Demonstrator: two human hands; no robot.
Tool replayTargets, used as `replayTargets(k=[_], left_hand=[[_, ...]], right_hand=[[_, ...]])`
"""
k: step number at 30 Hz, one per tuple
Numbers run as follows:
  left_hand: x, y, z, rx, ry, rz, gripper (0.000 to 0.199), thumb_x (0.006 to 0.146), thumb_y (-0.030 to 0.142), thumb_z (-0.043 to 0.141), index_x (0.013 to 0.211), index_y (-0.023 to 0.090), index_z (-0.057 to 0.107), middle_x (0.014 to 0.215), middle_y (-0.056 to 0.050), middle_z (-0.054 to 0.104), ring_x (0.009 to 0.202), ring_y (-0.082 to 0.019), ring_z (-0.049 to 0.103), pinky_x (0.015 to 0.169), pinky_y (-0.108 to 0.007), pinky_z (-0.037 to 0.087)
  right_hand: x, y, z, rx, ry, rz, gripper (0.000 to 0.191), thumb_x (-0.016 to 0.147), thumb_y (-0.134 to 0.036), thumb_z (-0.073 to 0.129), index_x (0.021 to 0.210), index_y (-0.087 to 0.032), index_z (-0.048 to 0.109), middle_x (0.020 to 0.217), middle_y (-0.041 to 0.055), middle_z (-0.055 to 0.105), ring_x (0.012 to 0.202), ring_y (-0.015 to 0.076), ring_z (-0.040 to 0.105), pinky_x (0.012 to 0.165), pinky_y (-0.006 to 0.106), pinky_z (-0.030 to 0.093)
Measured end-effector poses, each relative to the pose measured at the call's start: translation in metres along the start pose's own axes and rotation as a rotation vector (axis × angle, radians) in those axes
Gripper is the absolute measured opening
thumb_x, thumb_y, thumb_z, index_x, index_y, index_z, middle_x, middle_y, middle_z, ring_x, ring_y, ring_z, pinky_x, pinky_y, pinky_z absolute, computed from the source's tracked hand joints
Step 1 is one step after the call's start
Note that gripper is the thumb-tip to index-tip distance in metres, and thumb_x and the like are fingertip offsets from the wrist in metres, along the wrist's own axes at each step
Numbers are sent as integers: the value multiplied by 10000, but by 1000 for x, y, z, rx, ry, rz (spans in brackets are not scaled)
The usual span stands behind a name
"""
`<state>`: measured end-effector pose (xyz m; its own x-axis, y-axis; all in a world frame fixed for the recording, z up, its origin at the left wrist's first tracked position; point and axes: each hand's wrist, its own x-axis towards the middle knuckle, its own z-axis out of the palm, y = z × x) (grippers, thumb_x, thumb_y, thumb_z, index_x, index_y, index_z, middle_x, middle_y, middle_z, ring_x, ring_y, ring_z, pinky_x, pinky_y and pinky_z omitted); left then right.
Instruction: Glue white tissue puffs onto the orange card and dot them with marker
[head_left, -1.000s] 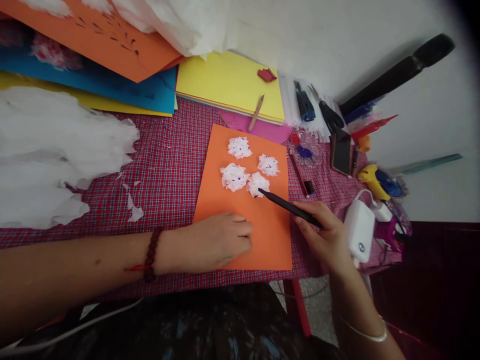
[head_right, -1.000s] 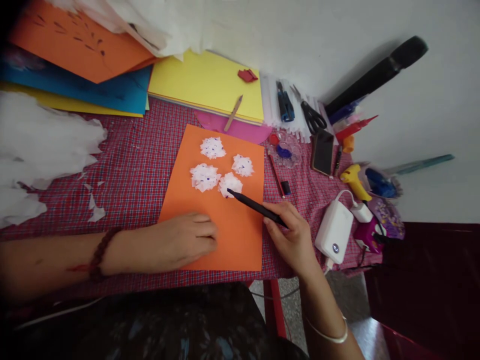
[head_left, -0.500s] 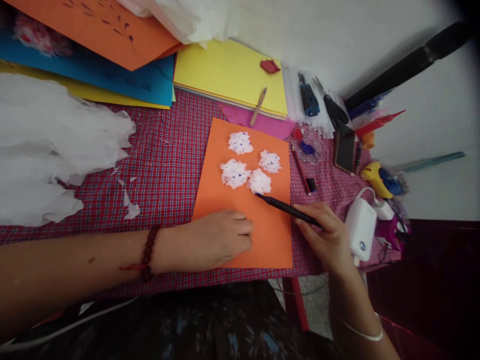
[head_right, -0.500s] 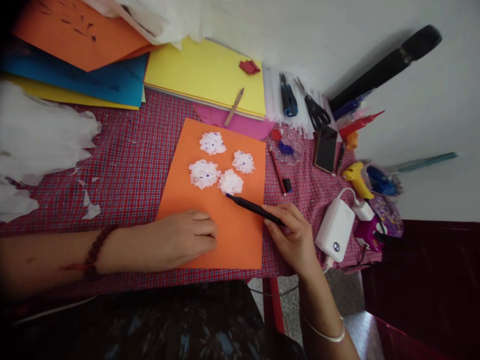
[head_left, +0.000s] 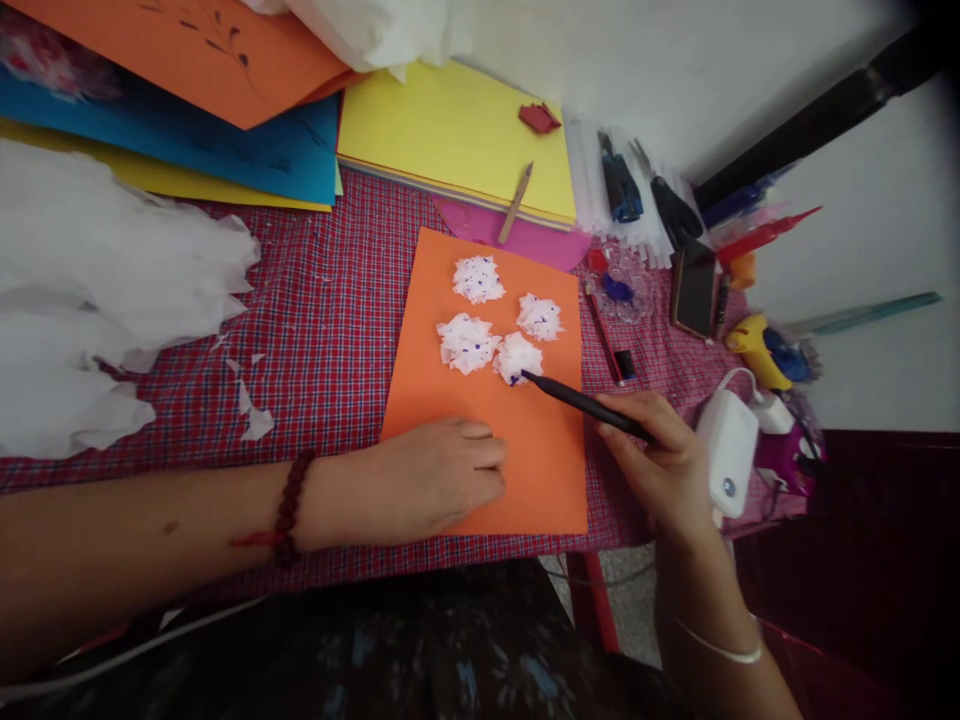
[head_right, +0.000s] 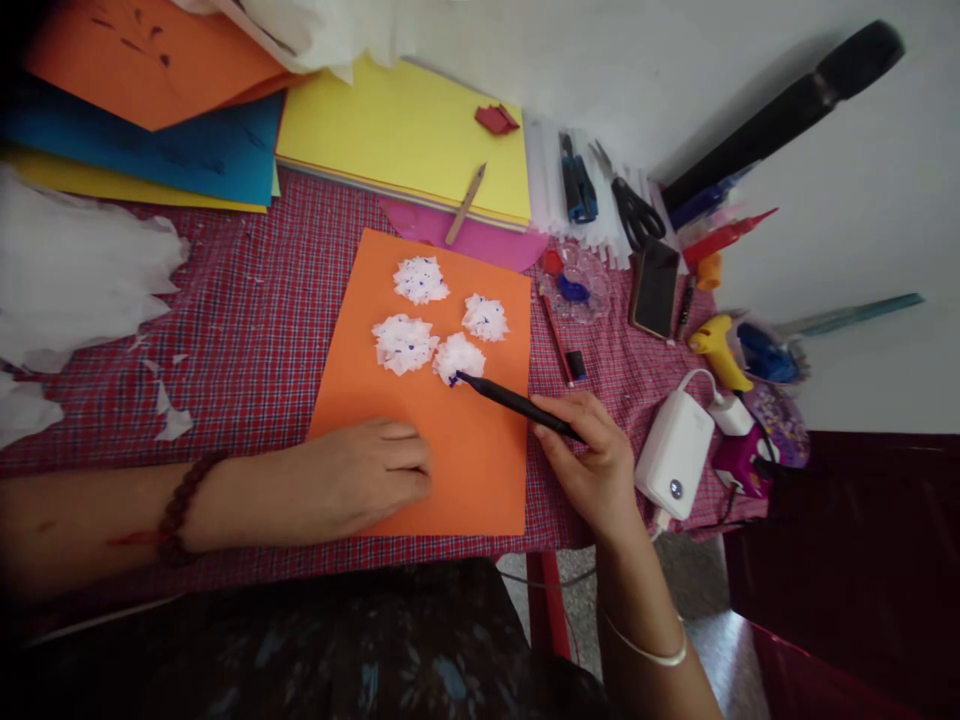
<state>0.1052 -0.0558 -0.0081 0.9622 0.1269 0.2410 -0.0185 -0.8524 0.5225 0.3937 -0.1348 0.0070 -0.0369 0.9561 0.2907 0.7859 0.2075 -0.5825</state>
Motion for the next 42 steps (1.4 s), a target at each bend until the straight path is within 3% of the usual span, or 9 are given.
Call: replayTargets(k=[13, 19, 24, 31, 35, 37, 42], left_hand=[[-1, 0, 0, -10, -5, -7, 130, 956, 133, 581, 827, 148, 597, 913, -51, 622, 819, -186, 510, 768, -338, 403], [-1, 0, 0, -15, -5, -6, 119, 949, 130, 593, 831, 147, 596, 912, -46, 618, 819, -187, 507, 768, -342, 397], [-1, 0, 1, -14, -7, 5, 121, 946, 127, 600, 826, 147, 595, 904, -42, 619, 814, -185, 508, 779, -344, 396], [0, -1, 1, 6, -10, 14, 125, 955, 125, 583, 833, 144, 609, 915, -47, 636, 820, -185, 525, 783, -342, 401], [-1, -1, 1, 15, -2, 20, 138, 966, 130, 564, 836, 147, 609, 906, -53, 643, 815, -184, 533, 783, -338, 409], [0, -1, 1, 12, 0, 15, 138, 967, 131, 559, 841, 149, 611, 915, -56, 646, 819, -184, 537, 779, -338, 414], [1, 0, 0, 19, -12, 7, 132, 963, 131, 564, 844, 151, 617, 916, -52, 650, 829, -189, 538, 785, -347, 427]], right_hand=[[-4, -10, -2, -251, -45, -135, 310, 886, -93, 669, 1169, -215, 702, 974, 71, 682, 879, 206, 653, 739, 383, 504], [-5, -8, -10, -373, 8, -195, 338, 869, -84, 685, 1177, -223, 701, 947, 64, 677, 857, 212, 645, 748, 396, 491], [-9, -9, -19, -328, 103, -114, 330, 853, -91, 701, 1146, -244, 721, 918, 43, 668, 807, 188, 623, 710, 358, 493], [-9, -7, -4, -199, 16, 18, 265, 907, -152, 641, 1154, -227, 701, 955, 41, 699, 856, 185, 650, 770, 353, 525], [-14, -4, 0, -188, 88, 92, 258, 915, -179, 632, 1157, -237, 700, 961, 37, 708, 862, 191, 660, 764, 348, 529], [-15, -6, 1, -168, 114, 96, 273, 910, -177, 635, 1167, -248, 696, 968, 35, 708, 866, 193, 659, 762, 349, 530], [-10, -14, 9, -179, 32, 25, 273, 907, -173, 630, 1156, -257, 702, 967, 49, 706, 878, 207, 656, 781, 387, 529]])
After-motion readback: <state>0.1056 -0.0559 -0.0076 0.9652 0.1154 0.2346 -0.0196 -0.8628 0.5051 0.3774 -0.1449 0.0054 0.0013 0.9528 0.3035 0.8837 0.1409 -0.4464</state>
